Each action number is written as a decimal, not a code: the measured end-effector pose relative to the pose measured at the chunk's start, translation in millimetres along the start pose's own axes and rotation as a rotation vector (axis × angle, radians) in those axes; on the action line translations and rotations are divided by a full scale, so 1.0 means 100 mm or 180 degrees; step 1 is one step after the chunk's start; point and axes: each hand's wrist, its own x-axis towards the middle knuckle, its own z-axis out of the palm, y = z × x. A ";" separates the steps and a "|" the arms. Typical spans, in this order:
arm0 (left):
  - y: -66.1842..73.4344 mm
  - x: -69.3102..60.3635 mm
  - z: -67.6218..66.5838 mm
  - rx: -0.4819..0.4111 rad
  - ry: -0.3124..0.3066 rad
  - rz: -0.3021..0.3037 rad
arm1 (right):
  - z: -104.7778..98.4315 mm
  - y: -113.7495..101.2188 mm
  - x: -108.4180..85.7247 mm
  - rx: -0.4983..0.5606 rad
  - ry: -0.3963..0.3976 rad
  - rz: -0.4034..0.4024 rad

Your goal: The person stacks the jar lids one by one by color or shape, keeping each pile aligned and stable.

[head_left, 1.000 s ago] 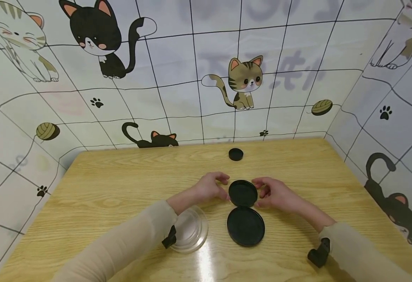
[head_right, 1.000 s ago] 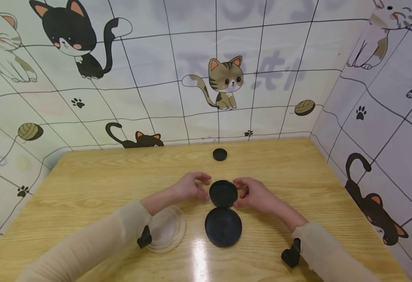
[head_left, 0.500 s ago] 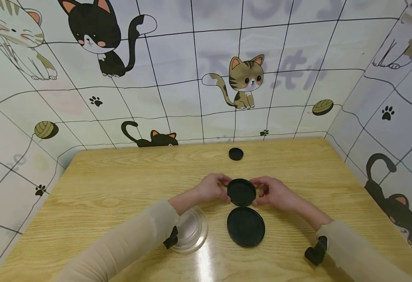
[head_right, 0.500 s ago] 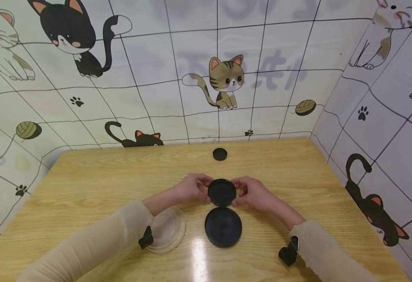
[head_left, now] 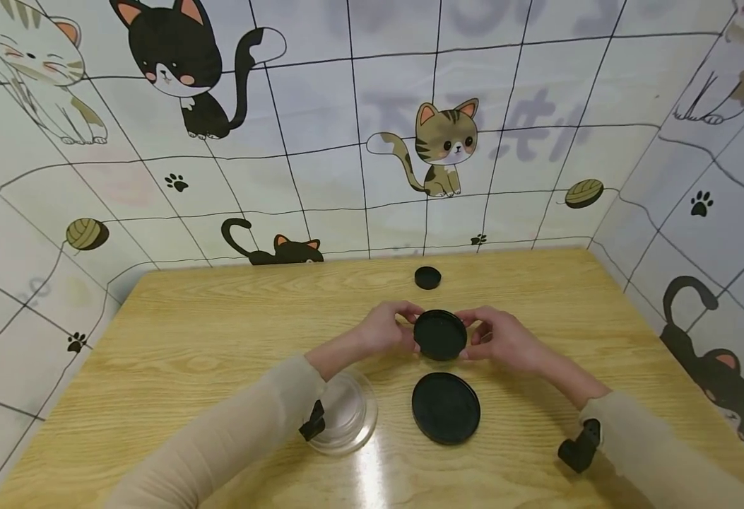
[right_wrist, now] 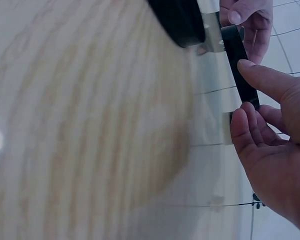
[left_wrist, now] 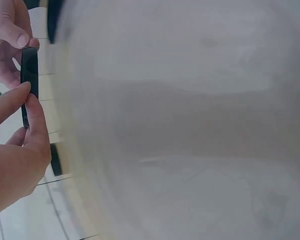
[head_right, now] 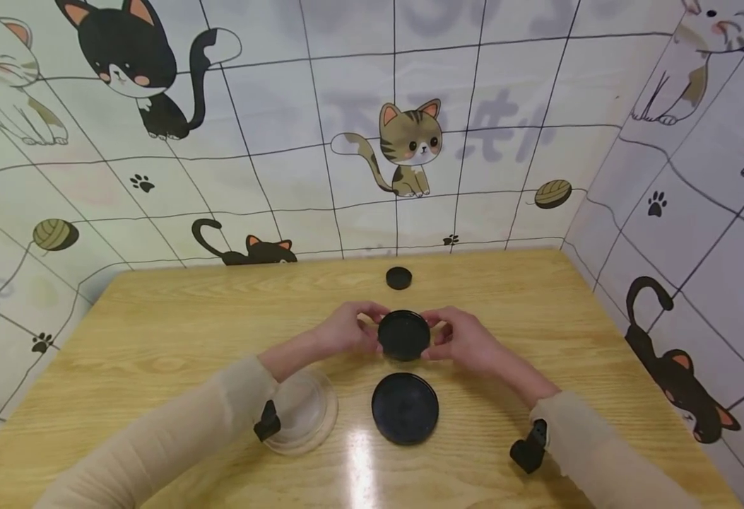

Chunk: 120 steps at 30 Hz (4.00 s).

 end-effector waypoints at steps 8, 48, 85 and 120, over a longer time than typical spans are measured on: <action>0.21 -0.18 -0.03 -0.0129 -0.0035 0.0069 | -0.14 -0.20 -0.11 0.0040 0.0003 -0.0152; -0.11 -0.93 0.58 0.0311 0.0141 0.0164 | 0.32 -0.17 -0.69 0.0137 -0.0434 -0.0116; 0.57 -0.04 -0.38 0.0360 0.0311 0.0694 | -0.46 -0.48 0.21 -0.0670 0.0255 -0.0288; -0.11 1.19 -0.31 -0.0010 0.1100 -0.0189 | -0.37 0.39 1.22 -0.0131 0.0087 0.0599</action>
